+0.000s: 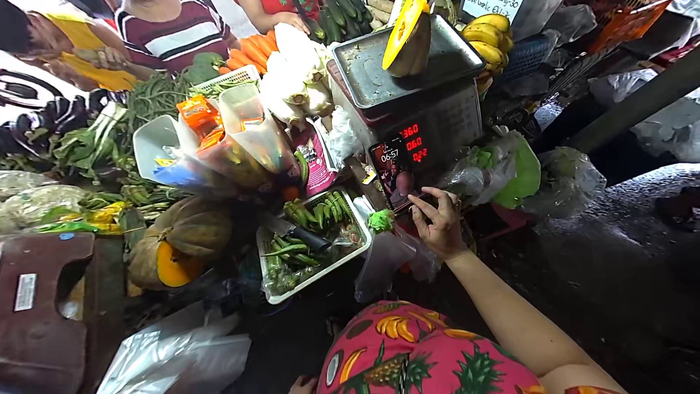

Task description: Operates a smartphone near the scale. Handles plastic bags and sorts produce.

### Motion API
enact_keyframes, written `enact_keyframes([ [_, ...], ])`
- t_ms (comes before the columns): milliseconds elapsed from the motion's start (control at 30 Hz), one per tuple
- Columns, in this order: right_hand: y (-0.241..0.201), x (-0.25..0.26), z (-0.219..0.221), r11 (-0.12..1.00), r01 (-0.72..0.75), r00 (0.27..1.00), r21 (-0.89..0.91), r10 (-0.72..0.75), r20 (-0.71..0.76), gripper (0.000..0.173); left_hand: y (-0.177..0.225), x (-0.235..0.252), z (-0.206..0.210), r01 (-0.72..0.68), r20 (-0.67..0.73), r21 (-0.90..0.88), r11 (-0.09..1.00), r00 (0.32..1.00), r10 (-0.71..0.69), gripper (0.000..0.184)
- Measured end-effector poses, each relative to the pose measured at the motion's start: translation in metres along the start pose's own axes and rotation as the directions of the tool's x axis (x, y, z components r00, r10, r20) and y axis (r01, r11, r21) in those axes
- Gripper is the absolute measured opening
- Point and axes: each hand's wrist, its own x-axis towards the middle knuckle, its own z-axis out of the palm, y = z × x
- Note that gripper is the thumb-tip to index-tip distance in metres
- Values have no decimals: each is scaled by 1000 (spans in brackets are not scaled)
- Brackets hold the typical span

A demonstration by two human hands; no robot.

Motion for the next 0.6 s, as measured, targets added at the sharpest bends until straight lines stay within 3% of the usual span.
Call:
enact_keyframes([
  [67, -1, 4, 2, 1000, -13, 1000, 2, 13, -20, 25, -4, 24, 2, 82, 24, -8, 997, 996, -81, 53],
  [167, -2, 14, 3, 995, -99, 995, 18, 99, -6, 34, 29, 5, -3, 81, 19, -56, 995, 997, -80, 51],
  [233, -6, 25, 3, 983, -180, 980, 23, 177, 90, 57, 48, -12, -6, 78, 24, -65, 995, 997, -76, 49],
  [300, -14, 41, 4, 955, -295, 939, 37, 282, 198, 91, 53, -18, -6, 81, 49, -38, 996, 996, -79, 47],
  [367, -26, 54, 12, 919, -395, 895, 22, 379, 233, 111, 29, -1, 4, 84, 30, -2, 996, 996, -84, 46],
  [500, -37, 59, 35, 890, -455, 886, 34, 449, 117, 98, -11, 29, 17, 124, 53, 42, 991, 991, -126, 52],
  [600, -39, 56, 40, 887, -458, 888, 61, 454, 78, 98, -12, 24, 17, 137, 51, 32, 990, 989, -139, 50],
])
